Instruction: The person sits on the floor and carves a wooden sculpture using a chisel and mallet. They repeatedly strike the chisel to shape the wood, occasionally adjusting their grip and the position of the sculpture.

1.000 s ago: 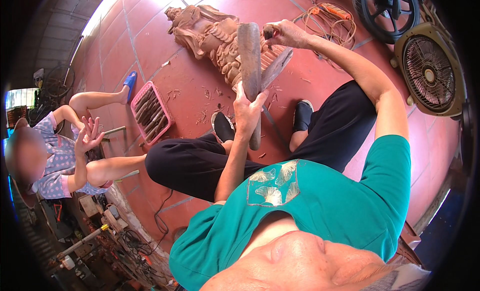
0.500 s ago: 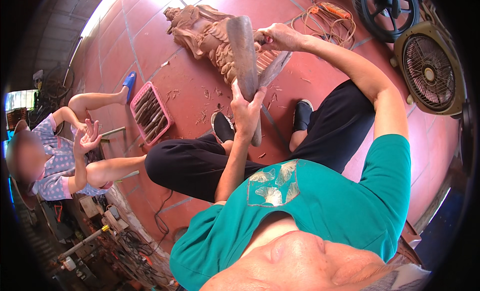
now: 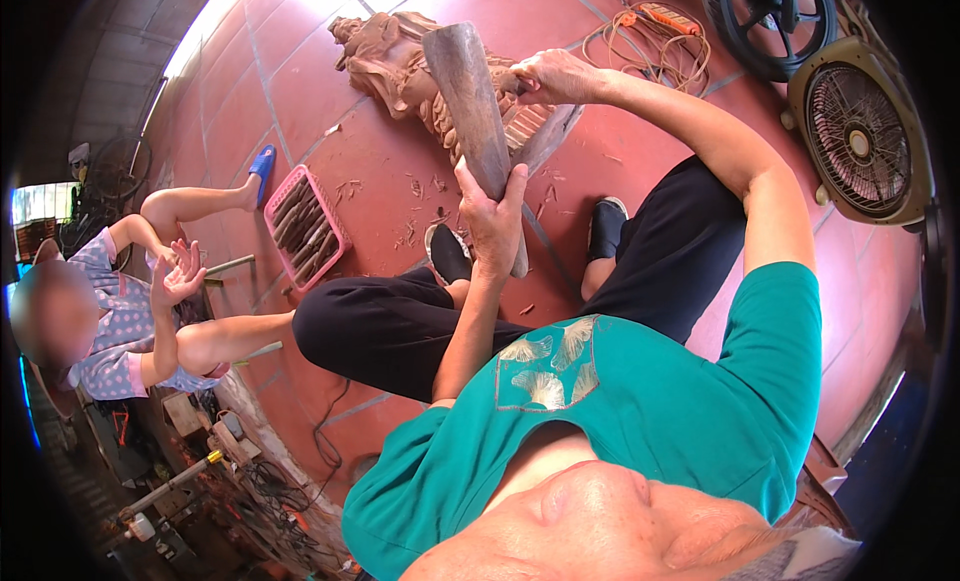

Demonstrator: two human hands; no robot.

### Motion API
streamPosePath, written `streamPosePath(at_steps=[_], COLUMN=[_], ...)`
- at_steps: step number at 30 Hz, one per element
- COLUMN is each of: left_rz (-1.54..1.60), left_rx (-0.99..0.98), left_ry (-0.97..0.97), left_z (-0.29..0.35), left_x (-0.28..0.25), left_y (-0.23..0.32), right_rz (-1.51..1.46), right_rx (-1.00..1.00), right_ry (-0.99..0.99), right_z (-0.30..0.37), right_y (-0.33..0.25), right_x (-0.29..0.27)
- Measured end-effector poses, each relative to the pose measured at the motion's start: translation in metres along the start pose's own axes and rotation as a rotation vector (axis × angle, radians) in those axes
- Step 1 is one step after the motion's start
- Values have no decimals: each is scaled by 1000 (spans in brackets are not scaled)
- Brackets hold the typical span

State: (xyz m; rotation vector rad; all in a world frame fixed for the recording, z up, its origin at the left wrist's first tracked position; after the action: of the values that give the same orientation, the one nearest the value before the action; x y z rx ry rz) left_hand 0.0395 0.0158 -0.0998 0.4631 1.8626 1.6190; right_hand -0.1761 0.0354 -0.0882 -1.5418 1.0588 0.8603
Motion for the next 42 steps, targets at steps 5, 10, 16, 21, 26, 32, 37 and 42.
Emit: streamPosePath(at_steps=[5,10,16,21,26,32,37,42], left_rz=[-122,134,224,170,147,158,190,125], left_rx=[-111,-182,-202,-190,-170,-169,-171,-139], left_ry=[-217,-212,-192,-210,-213,-209,-205,-222], left_z=[-8,-1,-4,-1,-2,-2,-1,-4], left_x=[18,12,12,14,15,14,16,10], left_y=[-16,-10,-11,-6,-9,-8,-2,22], right_rz=[44,118,-82,-224,-262,-302,-406,-414], right_rx=[31,122,192,156,151,169,218,275], right_ry=[-10,166,300,233,200,216,220,178], right_z=[5,16,33,27,28,32,39,40], right_y=[7,34,55,38,54,57,63,69], right_x=[3,-24,-44,-28,-10,-6,-7,-10])
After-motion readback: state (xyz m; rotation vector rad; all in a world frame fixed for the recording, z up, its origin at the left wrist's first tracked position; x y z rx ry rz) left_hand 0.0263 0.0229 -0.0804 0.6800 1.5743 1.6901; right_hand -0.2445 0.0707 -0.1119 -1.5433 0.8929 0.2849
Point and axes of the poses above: each hand's wrist, its own z-axis away from the middle knuckle, its own x-axis out of the palm, y = z × x, the point moved 9 cm from there along -z, towards the middle knuckle, and after that the axes turned 6 degrees about -x, right-handed, at the moved point
